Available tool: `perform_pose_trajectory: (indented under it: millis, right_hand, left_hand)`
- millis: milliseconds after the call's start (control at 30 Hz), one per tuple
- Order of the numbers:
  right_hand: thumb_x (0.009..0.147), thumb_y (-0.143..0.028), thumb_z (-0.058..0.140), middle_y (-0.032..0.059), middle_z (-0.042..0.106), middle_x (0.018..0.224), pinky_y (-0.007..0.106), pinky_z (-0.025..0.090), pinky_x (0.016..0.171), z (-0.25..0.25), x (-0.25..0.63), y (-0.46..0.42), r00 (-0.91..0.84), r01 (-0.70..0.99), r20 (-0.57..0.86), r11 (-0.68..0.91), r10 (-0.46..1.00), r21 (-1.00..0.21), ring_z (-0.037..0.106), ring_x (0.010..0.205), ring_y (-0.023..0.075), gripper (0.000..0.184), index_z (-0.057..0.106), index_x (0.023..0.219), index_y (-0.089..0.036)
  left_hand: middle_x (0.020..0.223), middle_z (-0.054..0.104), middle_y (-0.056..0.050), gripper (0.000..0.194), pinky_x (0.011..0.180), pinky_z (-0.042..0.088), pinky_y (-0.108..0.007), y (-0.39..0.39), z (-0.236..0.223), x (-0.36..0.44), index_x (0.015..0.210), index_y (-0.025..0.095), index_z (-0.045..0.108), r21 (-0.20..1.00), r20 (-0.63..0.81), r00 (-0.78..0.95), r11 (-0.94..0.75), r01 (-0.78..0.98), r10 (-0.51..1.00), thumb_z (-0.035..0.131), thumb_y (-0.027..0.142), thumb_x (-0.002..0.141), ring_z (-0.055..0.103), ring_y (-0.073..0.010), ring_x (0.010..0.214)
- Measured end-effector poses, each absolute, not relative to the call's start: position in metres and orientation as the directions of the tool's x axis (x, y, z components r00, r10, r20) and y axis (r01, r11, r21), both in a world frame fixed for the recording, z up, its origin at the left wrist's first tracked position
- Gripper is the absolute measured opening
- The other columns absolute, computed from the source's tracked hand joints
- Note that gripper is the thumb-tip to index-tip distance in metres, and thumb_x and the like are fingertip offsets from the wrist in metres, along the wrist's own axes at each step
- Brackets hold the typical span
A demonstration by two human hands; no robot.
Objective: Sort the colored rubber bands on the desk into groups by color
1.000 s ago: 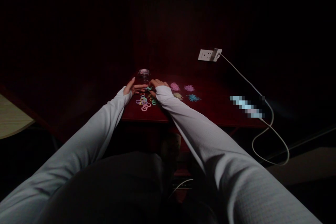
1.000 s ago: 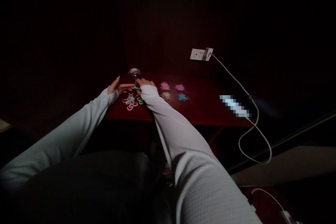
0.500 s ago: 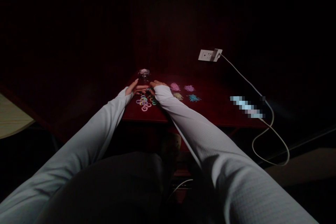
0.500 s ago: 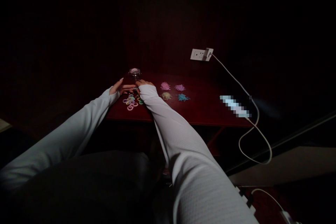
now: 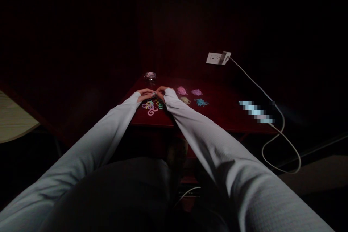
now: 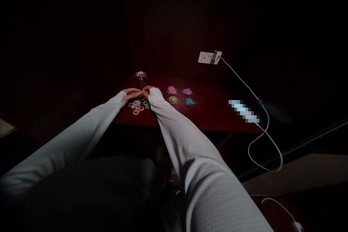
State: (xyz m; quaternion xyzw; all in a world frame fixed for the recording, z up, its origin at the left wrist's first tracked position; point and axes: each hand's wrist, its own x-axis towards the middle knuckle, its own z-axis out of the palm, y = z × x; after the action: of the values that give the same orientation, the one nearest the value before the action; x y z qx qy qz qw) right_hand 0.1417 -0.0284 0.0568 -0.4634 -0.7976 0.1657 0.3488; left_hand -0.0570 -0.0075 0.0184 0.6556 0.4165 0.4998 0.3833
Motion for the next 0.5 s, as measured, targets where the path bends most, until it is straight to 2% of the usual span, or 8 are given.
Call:
perform_pose_trajectory:
  millis: [133,267,500]
  right_hand:
    - [0.096,-0.029,0.065,0.0013,0.076,0.084,0.022,0.048,0.074,0.053,0.141,-0.027,-0.325,0.62,0.407,0.517,0.854,-0.59,0.065,0.077,0.0142,0.018,0.08,0.096,-0.018]
    - [0.094,-0.031,0.065,0.0026,0.077,0.083,0.025,0.051,0.077,0.05,0.147,-0.021,-0.262,0.664,0.42,0.478,0.869,-0.575,0.067,0.08,0.0168,0.019,0.081,0.094,-0.02]
    - [0.091,-0.03,0.069,-0.0028,0.065,0.065,0.023,0.048,0.064,0.038,0.14,-0.005,-0.134,0.533,0.288,0.314,0.948,-0.786,0.06,0.064,0.0133,0.015,0.072,0.08,-0.02]
  left_hand:
    - [0.076,0.08,-0.01,0.064,0.092,0.062,-0.047,-0.005,0.017,-0.057,0.076,0.02,0.076,0.933,0.301,0.115,-0.317,0.168,0.947,0.1,0.069,0.042,0.08,-0.035,0.093]
    - [0.067,0.076,-0.009,0.061,0.085,0.063,-0.047,-0.006,0.018,-0.055,0.07,0.021,0.071,0.941,0.27,0.066,-0.277,0.194,0.961,0.1,0.066,0.042,0.079,-0.0355,0.088]
    - [0.077,0.08,-0.011,0.065,0.09,0.062,-0.046,-0.01,0.017,-0.061,0.08,0.021,0.075,0.928,0.309,0.101,-0.323,0.187,0.946,0.096,0.074,0.047,0.079,-0.0355,0.094]
